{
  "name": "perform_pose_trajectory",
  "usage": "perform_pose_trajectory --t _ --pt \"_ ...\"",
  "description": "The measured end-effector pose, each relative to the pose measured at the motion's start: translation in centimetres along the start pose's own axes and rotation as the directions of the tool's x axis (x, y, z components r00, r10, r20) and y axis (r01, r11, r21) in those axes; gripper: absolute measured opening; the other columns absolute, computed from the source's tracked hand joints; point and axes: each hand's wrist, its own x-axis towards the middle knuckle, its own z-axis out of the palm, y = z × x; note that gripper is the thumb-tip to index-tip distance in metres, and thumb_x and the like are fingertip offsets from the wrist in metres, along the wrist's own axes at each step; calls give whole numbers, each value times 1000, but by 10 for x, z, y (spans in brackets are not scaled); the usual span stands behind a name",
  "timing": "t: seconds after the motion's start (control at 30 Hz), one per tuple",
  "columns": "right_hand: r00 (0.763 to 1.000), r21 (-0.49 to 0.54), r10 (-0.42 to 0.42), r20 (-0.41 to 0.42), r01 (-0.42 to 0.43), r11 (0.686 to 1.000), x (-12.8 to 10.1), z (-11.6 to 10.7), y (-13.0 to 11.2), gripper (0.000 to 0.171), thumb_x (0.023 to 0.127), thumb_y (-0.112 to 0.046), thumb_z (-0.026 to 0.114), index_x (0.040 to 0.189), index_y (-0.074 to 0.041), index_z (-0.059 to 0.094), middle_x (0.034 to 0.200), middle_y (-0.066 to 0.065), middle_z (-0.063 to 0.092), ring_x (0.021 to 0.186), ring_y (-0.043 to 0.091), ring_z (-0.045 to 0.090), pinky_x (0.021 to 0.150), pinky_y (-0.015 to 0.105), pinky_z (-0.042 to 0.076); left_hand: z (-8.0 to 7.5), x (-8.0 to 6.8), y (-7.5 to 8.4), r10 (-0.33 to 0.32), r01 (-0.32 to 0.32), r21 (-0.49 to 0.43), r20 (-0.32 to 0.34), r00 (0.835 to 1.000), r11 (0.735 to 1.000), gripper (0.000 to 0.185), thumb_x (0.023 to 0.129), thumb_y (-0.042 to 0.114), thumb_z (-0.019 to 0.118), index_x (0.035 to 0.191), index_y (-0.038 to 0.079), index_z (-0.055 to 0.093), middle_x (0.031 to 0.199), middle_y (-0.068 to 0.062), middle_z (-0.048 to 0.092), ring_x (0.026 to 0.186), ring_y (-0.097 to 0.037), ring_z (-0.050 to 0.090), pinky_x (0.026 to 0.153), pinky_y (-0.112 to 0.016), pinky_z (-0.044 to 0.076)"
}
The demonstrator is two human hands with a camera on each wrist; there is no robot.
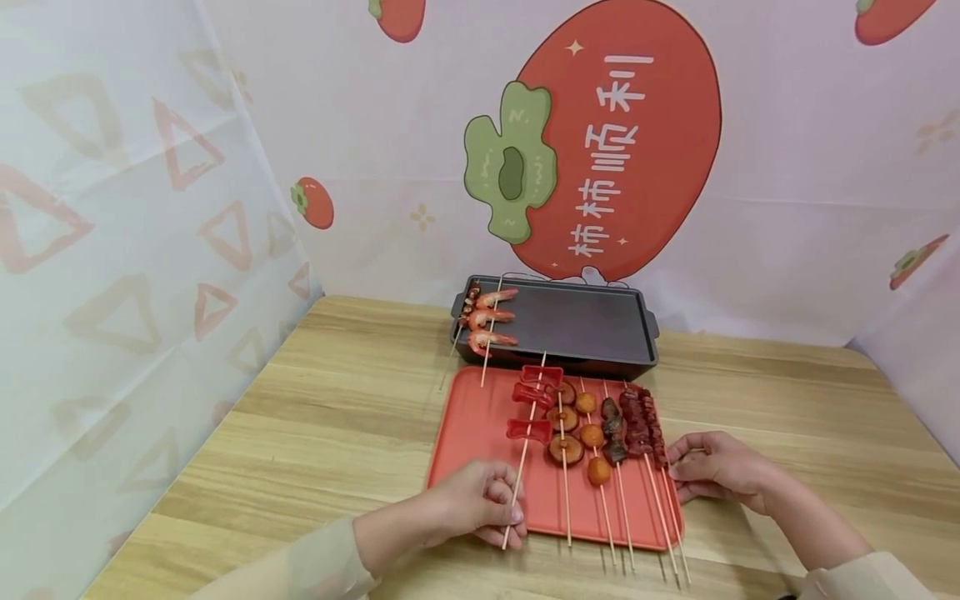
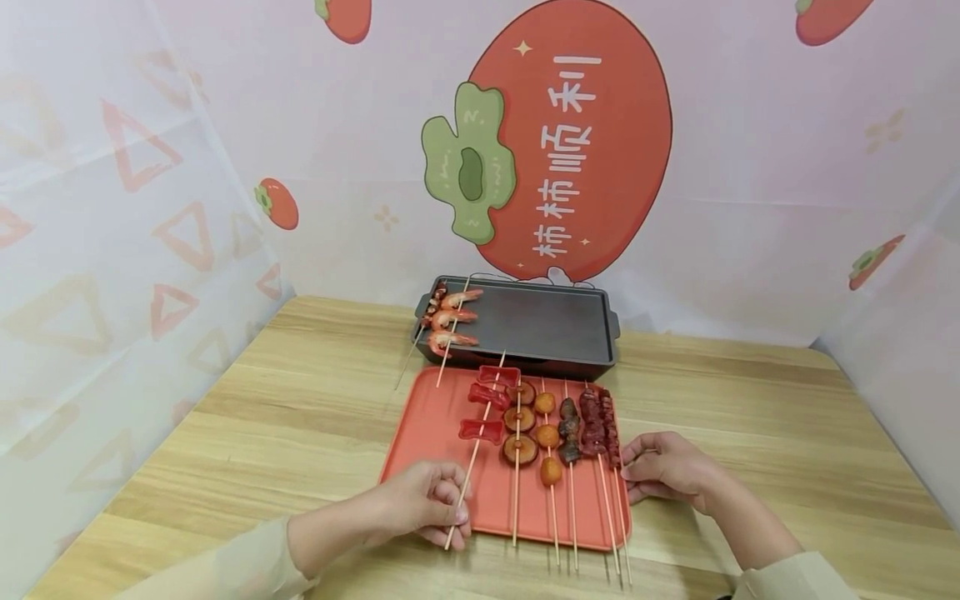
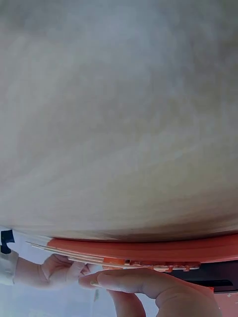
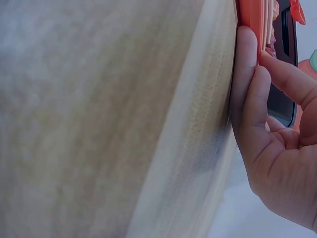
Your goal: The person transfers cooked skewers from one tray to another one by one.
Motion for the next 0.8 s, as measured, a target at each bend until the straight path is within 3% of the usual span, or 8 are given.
perform_pose_trajectory --t 0.37,0.8 --pt "1000 -12 10 -3 -10 1000 -1 -1 -1 21 95 -4 59 112 7 54 90 4 68 79 16 71 78 28 60 3 -7 -8 0 1 -30 18 1000 1000 8 93 -6 61 100 -4 56 77 -12 71 62 -13 70 54 -21 56" --pt "1000 9 -12 6 12 1000 -1 0 1 20 94 -2 59 111 7 55 90 4 68 80 17 71 79 30 61 1 3 -8 -38 37 -39 -16 999 999 9 95 -4 60 102 -2 57 77 -8 71 68 -16 72 58 -24 59"
